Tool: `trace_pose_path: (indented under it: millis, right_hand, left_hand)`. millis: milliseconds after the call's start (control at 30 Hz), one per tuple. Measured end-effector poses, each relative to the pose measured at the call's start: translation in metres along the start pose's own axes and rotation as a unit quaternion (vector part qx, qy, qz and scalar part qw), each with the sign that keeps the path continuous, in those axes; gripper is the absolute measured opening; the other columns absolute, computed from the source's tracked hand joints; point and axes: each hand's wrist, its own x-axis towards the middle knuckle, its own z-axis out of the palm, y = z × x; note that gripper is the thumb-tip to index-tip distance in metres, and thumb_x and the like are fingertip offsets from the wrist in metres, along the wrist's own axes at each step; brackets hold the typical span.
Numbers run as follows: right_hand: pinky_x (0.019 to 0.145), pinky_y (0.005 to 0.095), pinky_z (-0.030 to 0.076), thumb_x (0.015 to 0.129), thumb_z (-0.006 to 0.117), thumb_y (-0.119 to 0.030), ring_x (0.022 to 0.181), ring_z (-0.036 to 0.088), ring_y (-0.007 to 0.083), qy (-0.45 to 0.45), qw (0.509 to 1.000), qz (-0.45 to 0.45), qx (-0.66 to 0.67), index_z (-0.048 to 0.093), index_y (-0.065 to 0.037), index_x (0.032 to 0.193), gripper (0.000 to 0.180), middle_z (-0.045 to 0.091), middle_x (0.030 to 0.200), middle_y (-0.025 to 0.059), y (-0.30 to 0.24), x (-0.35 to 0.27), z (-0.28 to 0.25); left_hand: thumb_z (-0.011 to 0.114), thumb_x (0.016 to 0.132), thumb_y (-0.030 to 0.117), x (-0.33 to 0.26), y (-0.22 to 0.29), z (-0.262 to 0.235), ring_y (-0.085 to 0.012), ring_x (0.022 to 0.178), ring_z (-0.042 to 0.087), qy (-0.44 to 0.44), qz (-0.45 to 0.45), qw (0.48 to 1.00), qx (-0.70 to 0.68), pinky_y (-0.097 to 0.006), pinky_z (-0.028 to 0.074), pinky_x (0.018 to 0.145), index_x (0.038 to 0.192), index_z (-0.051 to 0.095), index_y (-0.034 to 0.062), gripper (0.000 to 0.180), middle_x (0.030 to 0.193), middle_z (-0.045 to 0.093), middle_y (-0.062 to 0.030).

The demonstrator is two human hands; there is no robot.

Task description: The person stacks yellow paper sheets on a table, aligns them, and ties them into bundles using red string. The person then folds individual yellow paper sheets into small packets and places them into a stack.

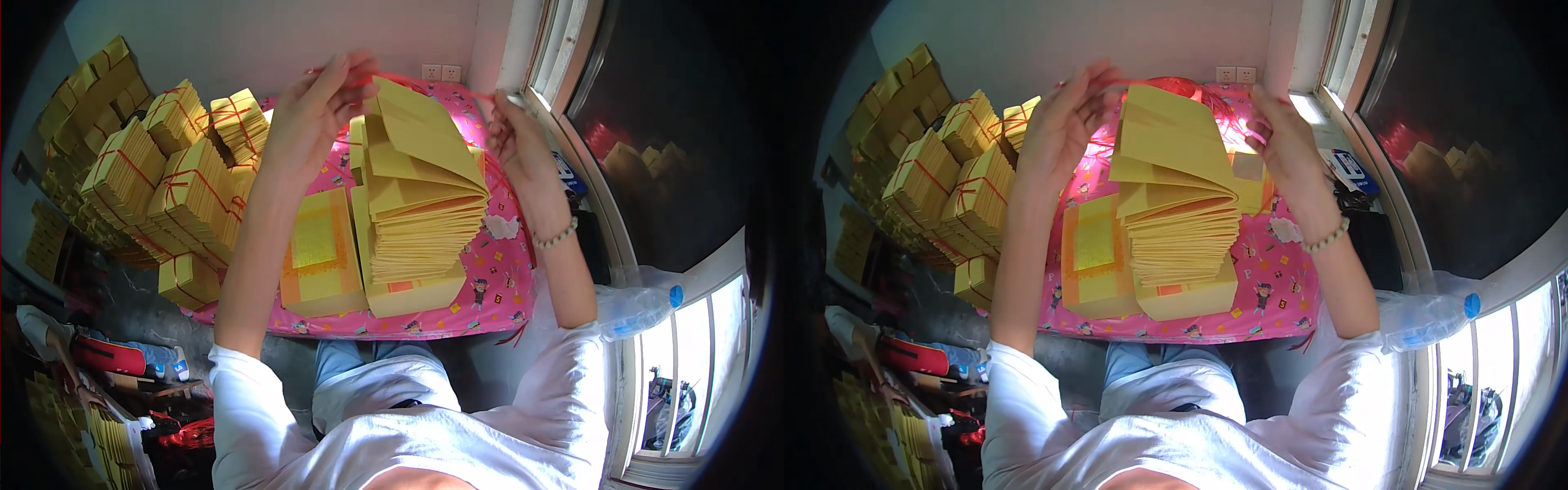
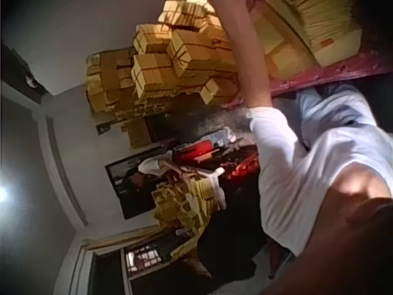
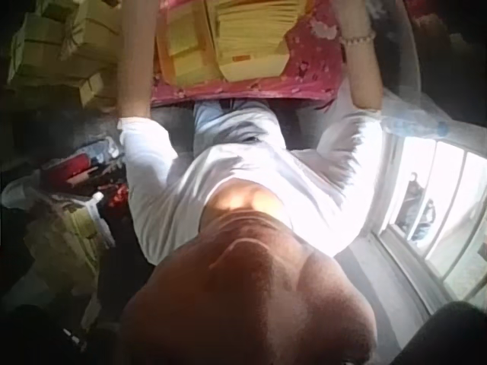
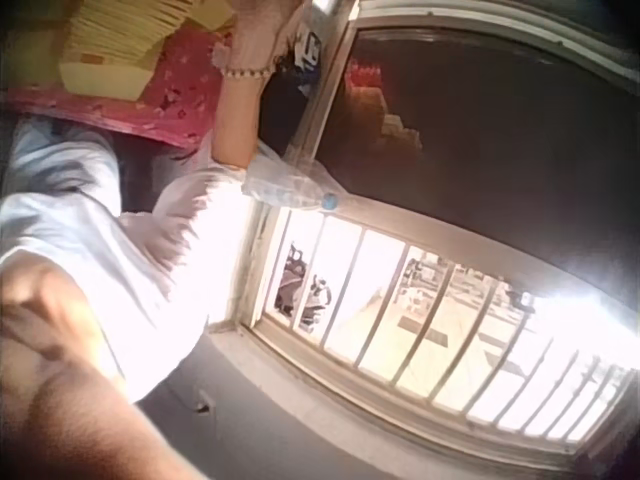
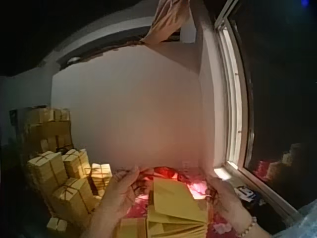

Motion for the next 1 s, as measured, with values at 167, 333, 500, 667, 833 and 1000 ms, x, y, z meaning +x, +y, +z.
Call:
trace_pose_path:
  millis: [167, 333, 500, 667, 833, 1000]
  right_hand:
    - [0.058, 0.0207, 0.044, 0.09, 0.063, -0.03, 0.067, 0.053, 0.0051, -0.004, 0.998, 0.063, -0.007, 0.062, -0.01, 0.091, 0.02, 0.054, 0.074, -0.006, 0.028, -0.013, -0.023]
    - [0.062, 0.0196, 0.043, 0.092, 0.061, -0.025, 0.067, 0.052, 0.0062, 0.009, 0.994, 0.104, 0.011, 0.063, -0.007, 0.091, 0.018, 0.055, 0.074, -0.0038, 0.045, -0.016, -0.027]
    - [0.066, 0.0219, 0.045, 0.093, 0.058, -0.028, 0.071, 0.055, 0.0069, -0.016, 0.993, 0.116, 0.017, 0.064, -0.007, 0.093, 0.022, 0.06, 0.08, -0.0022, 0.064, -0.013, -0.045]
    - [0.068, 0.0233, 0.047, 0.093, 0.056, -0.03, 0.074, 0.058, 0.0064, -0.021, 0.989, 0.145, 0.002, 0.063, -0.01, 0.098, 0.022, 0.061, 0.082, -0.0047, 0.078, -0.019, -0.039]
    - [0.077, 0.0263, 0.05, 0.096, 0.051, -0.029, 0.088, 0.062, 0.0101, -0.038, 0.982, 0.183, -0.003, 0.058, -0.005, 0.118, 0.034, 0.065, 0.098, 0.0004, 0.089, -0.034, -0.036]
    - [0.082, 0.03, 0.051, 0.095, 0.054, -0.03, 0.098, 0.061, 0.0132, -0.016, 0.975, 0.219, -0.03, 0.056, -0.006, 0.119, 0.034, 0.063, 0.11, 0.0047, 0.08, -0.052, -0.024]
  left_hand:
    - [0.057, 0.094, 0.033, -0.025, -0.017, -0.019, -0.0125, 0.086, 0.063, 0.037, -0.057, 0.997, 0.027, -0.026, 0.05, 0.073, 0.117, 0.06, 0.0024, 0.038, 0.106, 0.066, -0.0076]
    - [0.057, 0.094, 0.033, -0.045, -0.029, -0.031, -0.0106, 0.08, 0.064, 0.089, -0.099, 0.99, 0.043, -0.026, 0.052, 0.07, 0.115, 0.062, 0.0051, 0.036, 0.103, 0.068, -0.0057]
    - [0.057, 0.094, 0.03, -0.062, -0.039, -0.039, -0.0102, 0.08, 0.064, 0.094, -0.137, 0.986, 0.008, -0.026, 0.052, 0.072, 0.114, 0.063, 0.0058, 0.032, 0.102, 0.068, -0.0049]
    - [0.057, 0.094, 0.028, -0.075, -0.06, -0.054, -0.01, 0.083, 0.064, 0.082, -0.181, 0.979, -0.034, -0.024, 0.051, 0.071, 0.119, 0.059, 0.0071, 0.032, 0.108, 0.066, -0.0044]
    - [0.057, 0.094, 0.03, -0.09, -0.097, -0.056, -0.0122, 0.086, 0.063, 0.14, -0.278, 0.937, -0.158, -0.026, 0.051, 0.074, 0.119, 0.056, 0.0076, 0.034, 0.113, 0.064, -0.0025]
    - [0.052, 0.096, 0.033, -0.102, -0.114, -0.068, -0.0136, 0.087, 0.064, 0.137, -0.302, 0.923, -0.195, -0.028, 0.051, 0.073, 0.118, 0.054, 0.0086, 0.033, 0.111, 0.066, -0.0025]
